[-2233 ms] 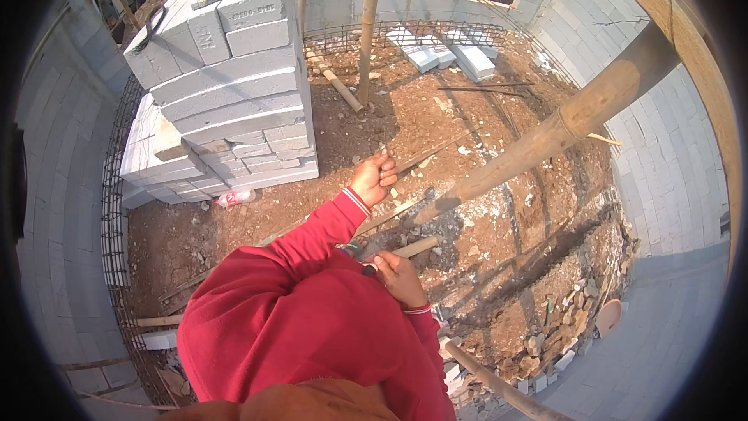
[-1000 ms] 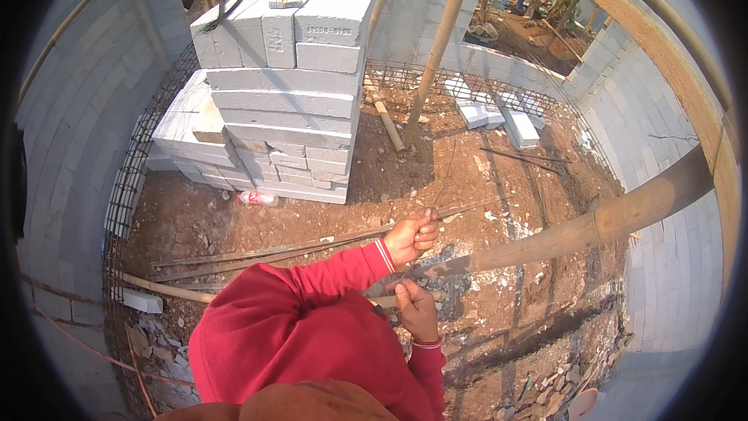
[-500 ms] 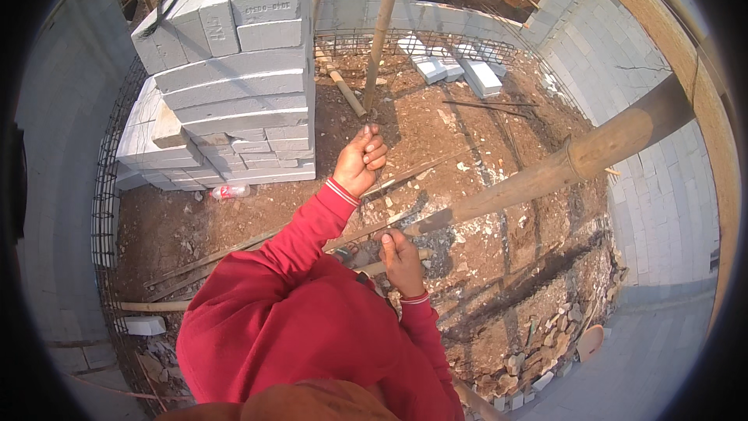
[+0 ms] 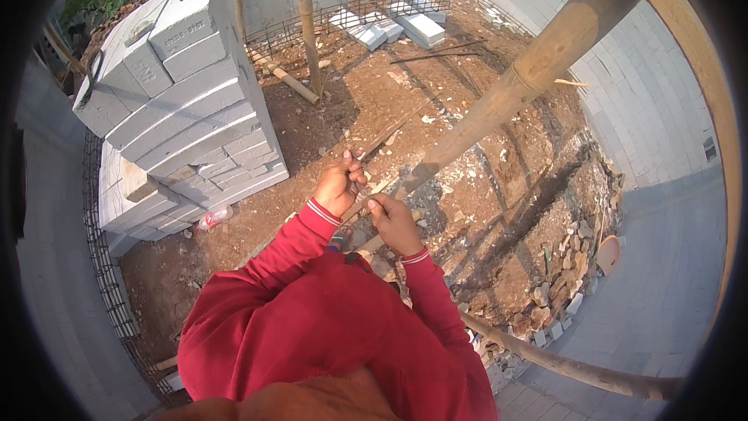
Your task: The person handles a bundle of rebar ties, separates individual ties, and uses a bamboo pole to adjust the position of the rebar. The person then sits on a rebar cage and continues to manipulate the ties.
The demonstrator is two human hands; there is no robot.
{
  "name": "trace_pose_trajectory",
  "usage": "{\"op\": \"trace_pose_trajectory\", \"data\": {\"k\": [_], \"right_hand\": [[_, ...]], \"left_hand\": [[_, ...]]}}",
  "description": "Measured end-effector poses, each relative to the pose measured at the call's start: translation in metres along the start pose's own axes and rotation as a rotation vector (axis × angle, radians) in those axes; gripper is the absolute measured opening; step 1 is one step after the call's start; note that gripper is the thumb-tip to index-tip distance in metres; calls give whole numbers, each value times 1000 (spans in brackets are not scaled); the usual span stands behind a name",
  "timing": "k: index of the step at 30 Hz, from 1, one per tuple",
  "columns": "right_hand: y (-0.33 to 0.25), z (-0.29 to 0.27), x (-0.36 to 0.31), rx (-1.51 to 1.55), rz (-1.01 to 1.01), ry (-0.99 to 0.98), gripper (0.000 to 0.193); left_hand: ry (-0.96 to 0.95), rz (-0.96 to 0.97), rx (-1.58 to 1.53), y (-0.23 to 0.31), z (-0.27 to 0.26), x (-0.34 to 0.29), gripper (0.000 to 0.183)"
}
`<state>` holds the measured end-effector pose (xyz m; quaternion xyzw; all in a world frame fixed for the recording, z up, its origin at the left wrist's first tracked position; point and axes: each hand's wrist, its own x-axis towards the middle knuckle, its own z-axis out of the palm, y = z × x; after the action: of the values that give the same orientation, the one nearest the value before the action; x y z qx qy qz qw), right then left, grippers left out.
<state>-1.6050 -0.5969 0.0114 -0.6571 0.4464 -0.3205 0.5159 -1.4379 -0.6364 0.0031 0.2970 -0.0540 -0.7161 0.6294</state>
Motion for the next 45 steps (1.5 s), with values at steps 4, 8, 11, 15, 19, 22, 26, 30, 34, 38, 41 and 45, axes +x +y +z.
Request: {"op": "trace_pose_trajectory", "data": {"k": [4,8,11,15,19,22,26,30,34,38,41,45], "right_hand": [[-1,-9,-8,7,8,146,20],[7,-2,8,-20,-7,153,20],[12,11,15,-116,-33,127,20],[6,38,7,-190,-123,32,20],[-14,51,-10,-219,-186,-80,23],[-28,34,-13,-190,-154,-139,21],[-30,-6,3,-12,-77,34,20],[-16,2,15,-191,-40,180,20],[-18,43,-14,-367,-304,-67,19],[-47,26,-26,-84,-209,-155,20],[-59,0,-6,12,-162,110,21],[-44,5,1,-57,-44,142,22]], "left_hand": [[16,115,-261,18,1,2,31],[111,235,-199,-6,12,-2,30],[108,193,-68,-14,7,-4,28],[80,193,-104,6,-9,0,25],[54,231,-137,31,-26,5,21],[17,165,-195,32,-32,1,21],[-190,63,-226,20,-26,-11,21],[-376,48,-220,23,-15,-16,20],[-323,113,-217,44,-20,-14,20],[-230,115,-267,49,-28,-19,20],[-266,15,-290,39,-24,-26,20],[-435,112,-256,48,-17,-25,19]]}}
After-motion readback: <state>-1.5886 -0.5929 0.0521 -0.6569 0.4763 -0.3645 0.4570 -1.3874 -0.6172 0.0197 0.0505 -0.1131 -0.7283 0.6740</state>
